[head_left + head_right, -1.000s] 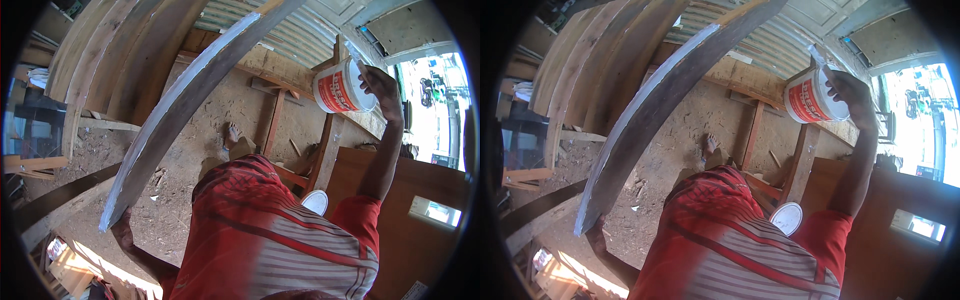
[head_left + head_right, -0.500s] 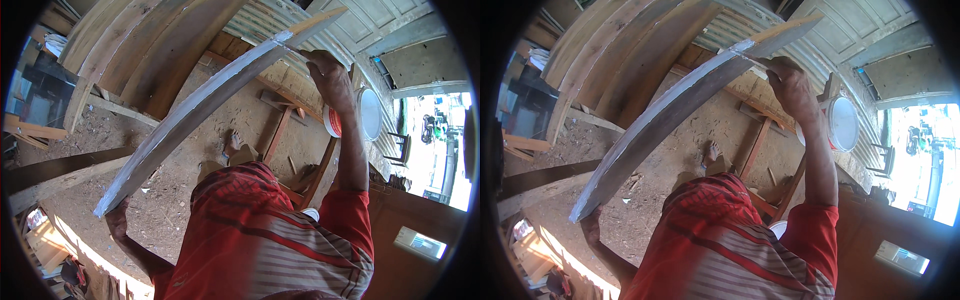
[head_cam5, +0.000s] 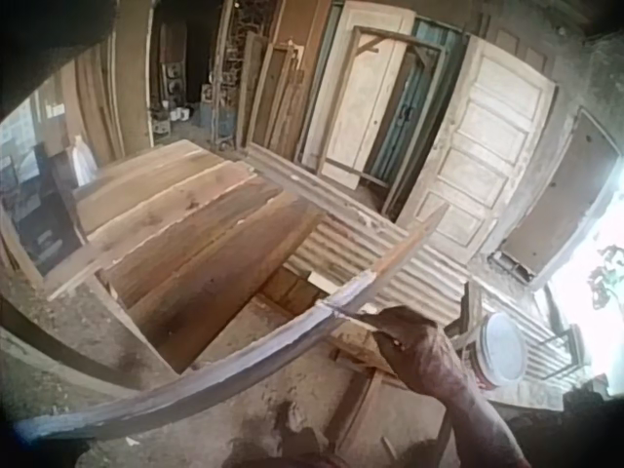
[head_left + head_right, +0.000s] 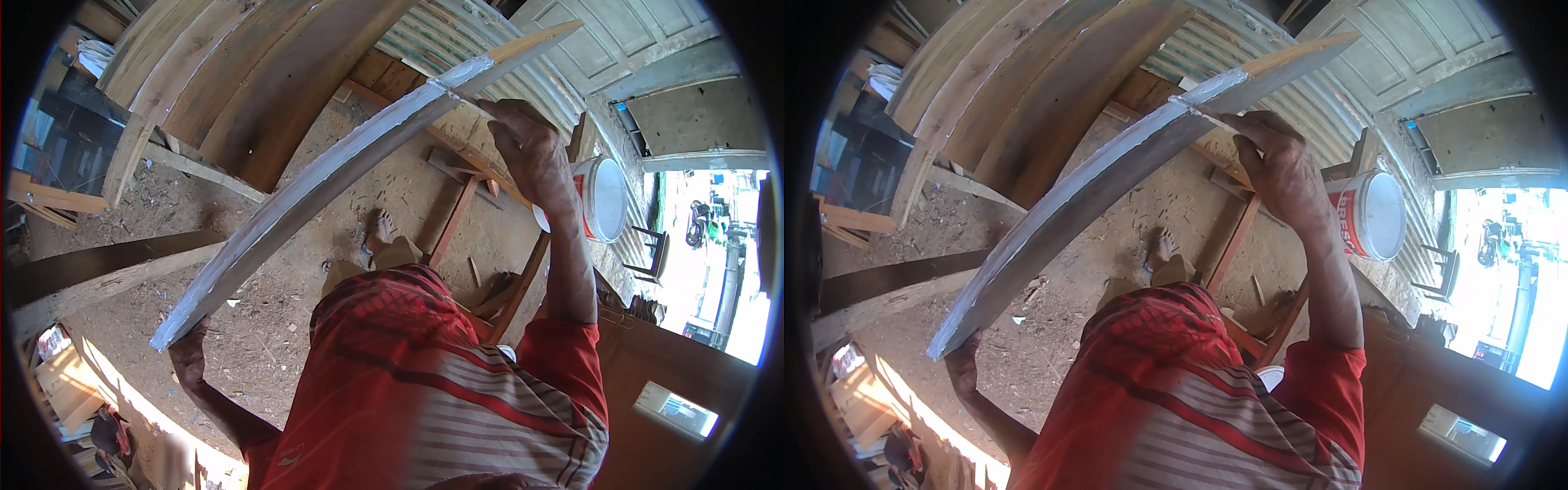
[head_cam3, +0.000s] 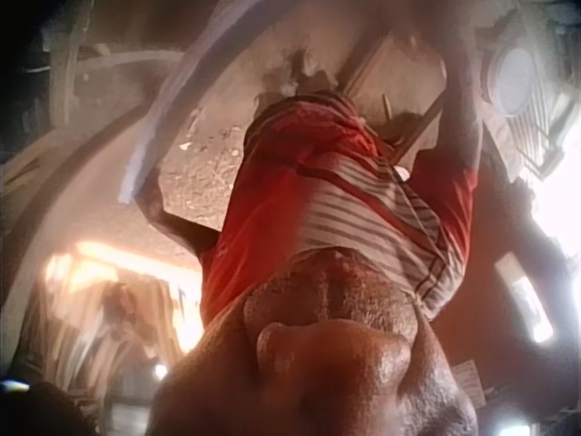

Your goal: The person dips an applicator into a bucket of glue and spreads the glue along the edge of a wooden plank by hand.

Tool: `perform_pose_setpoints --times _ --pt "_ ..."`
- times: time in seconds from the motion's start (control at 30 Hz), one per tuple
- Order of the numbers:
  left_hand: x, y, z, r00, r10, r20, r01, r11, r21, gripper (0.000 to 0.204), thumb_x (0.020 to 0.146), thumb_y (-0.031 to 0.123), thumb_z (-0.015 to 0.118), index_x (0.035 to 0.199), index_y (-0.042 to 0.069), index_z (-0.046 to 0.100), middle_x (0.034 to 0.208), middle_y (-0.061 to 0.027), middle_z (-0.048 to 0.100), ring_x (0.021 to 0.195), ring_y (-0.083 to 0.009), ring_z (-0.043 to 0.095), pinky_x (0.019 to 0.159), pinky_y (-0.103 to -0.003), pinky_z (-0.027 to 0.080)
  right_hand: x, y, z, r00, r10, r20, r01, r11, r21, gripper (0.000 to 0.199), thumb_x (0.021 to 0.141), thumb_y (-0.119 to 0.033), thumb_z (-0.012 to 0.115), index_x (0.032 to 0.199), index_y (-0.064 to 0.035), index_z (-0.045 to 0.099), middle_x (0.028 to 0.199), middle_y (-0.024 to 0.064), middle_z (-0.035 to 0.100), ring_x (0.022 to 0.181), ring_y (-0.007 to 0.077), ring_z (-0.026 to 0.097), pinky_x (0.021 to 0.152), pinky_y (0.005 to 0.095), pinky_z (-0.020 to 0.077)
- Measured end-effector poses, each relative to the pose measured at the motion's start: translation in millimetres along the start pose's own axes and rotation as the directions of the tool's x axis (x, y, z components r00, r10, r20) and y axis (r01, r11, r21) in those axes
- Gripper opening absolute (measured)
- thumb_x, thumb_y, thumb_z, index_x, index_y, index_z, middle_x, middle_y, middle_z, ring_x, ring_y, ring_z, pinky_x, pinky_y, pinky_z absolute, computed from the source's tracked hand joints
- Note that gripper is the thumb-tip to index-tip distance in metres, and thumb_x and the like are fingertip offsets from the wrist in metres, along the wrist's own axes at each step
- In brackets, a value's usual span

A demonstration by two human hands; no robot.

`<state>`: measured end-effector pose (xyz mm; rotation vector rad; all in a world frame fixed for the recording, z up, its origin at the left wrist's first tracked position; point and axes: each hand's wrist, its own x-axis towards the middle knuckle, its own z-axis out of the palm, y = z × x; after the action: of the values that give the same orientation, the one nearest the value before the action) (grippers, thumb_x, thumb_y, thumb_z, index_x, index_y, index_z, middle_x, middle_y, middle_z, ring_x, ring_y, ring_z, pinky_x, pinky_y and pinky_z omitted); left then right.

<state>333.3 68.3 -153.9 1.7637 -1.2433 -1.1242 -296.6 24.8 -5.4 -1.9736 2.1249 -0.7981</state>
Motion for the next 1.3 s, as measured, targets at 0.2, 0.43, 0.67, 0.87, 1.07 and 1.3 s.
perform_pose_setpoints --times 0.2,0.43,0.67,0.87,1.07,1.3 --pt "-2 11 3 0.999 -0.040 0.017 0.040 0.999 0.034 0.060 0.088 0.012 0.088 0.138 0.001 0.058 0.132 -0.0112 0.065 0.118 -0.0221 0.061 0.105 -0.037 0.051 5 16 -2 1.000 0.003 -0.030 -0.005 0.998 -0.058 0.039 0.097 -0.001 0.064 0.133 -0.0136 0.072 0.115 0.0154 0.071 0.098 0.0337 0.072 0.085 0.0427 0.0565" --pt "-1 -5 -2 1.000 0.011 -0.018 -0.011 1.000 0.023 0.061 0.087 0.012 0.089 0.139 0.002 0.058 0.132 -0.0111 0.065 0.119 -0.0219 0.060 0.106 -0.037 0.050 14 44 -2 0.979 0.024 -0.203 -0.063 0.980 -0.189 0.036 0.097 -0.002 0.063 0.131 -0.0108 0.071 0.110 0.0179 0.069 0.095 0.0366 0.070 0.082 0.0451 0.0549" --pt "-6 -9 -5 0.998 0.045 0.031 -0.040 0.986 -0.159 0.059 0.088 0.009 0.088 0.137 0.001 0.059 0.131 -0.0116 0.066 0.119 -0.0215 0.062 0.106 -0.037 0.051 -7 -5 12 0.999 -0.034 -0.035 0.034 0.999 -0.014 0.033 0.098 -0.003 0.063 0.130 -0.0079 0.070 0.113 0.0190 0.069 0.097 0.0377 0.071 0.084 0.0454 0.0555" --pt "-3 -1 2 1.000 0.002 -0.021 -0.002 1.000 -0.029 0.060 0.087 0.010 0.089 0.138 0.001 0.059 0.131 -0.0110 0.067 0.117 -0.0217 0.063 0.105 -0.036 0.051 2 -4 2 0.996 -0.015 -0.091 0.004 0.993 -0.120 0.032 0.098 -0.003 0.062 0.129 -0.0060 0.069 0.110 0.0193 0.069 0.097 0.0396 0.071 0.082 0.0472 0.0560" --pt "-5 4 5 1.000 0.000 -0.010 -0.001 1.000 -0.031 0.058 0.087 0.012 0.089 0.137 0.001 0.061 0.130 -0.0107 0.067 0.117 -0.0212 0.062 0.105 -0.037 0.051 -12 -31 18 0.995 -0.096 0.003 0.096 0.994 -0.052 0.032 0.097 -0.003 0.064 0.129 -0.0038 0.068 0.110 0.0195 0.069 0.097 0.0408 0.070 0.083 0.0479 0.0570" --pt "-9 15 7 0.998 -0.061 -0.005 0.061 0.998 0.031 0.060 0.087 0.013 0.089 0.138 0.000 0.060 0.130 -0.0108 0.067 0.116 -0.0213 0.061 0.106 -0.037 0.051 -5 -32 7 0.996 -0.081 -0.025 0.080 0.996 -0.044 0.032 0.097 -0.003 0.064 0.129 -0.0050 0.069 0.112 0.0205 0.069 0.098 0.0413 0.071 0.085 0.0477 0.0566"
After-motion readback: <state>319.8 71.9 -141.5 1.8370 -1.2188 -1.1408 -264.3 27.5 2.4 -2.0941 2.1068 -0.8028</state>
